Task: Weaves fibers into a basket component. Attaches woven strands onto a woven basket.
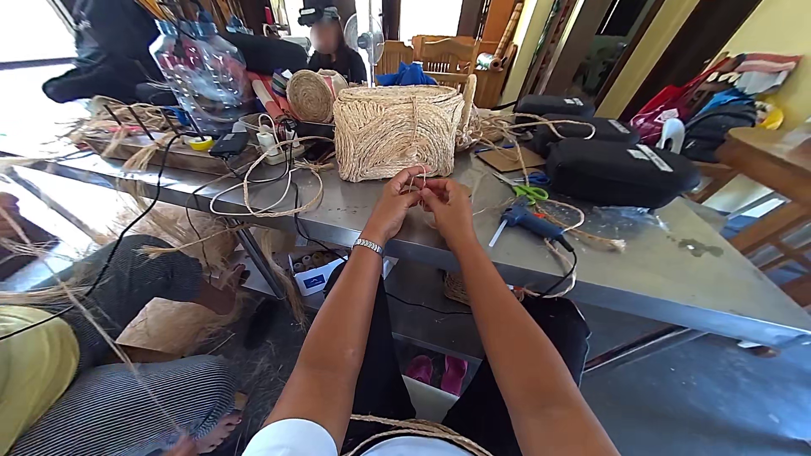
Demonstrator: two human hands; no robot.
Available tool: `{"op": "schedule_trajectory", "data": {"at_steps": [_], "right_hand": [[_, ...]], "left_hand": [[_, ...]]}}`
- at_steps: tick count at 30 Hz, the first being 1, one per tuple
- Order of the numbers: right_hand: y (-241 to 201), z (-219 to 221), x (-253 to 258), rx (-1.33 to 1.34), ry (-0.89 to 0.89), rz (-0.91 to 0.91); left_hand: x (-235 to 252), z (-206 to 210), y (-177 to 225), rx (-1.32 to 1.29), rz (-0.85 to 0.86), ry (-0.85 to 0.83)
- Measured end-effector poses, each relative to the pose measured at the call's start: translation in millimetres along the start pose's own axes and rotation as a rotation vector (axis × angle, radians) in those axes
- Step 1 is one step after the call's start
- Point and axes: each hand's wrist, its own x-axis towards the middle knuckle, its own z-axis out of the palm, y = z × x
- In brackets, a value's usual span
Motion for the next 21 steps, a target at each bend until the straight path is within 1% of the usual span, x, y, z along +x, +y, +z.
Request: {"op": "schedule_trajectory", "data": {"at_steps": [4, 8, 15, 21], "right_hand": [[-1, -2, -1, -0.048, 0.075, 0.011], [-6, 0, -3, -0.129, 0.112, -0.018], [-12, 0, -8, -0.205, 0.16, 0.008], [-13, 0, -9, -0.191, 0.181, 0.001]], "left_hand": [[1, -1, -3, 0.081, 0.038, 0.039], [1, 1, -3, 0.105, 0.043, 0.089], [0, 2, 0, 0.136, 0.049, 0.074], [0, 1, -1, 0.101, 0.048, 0.085]]}}
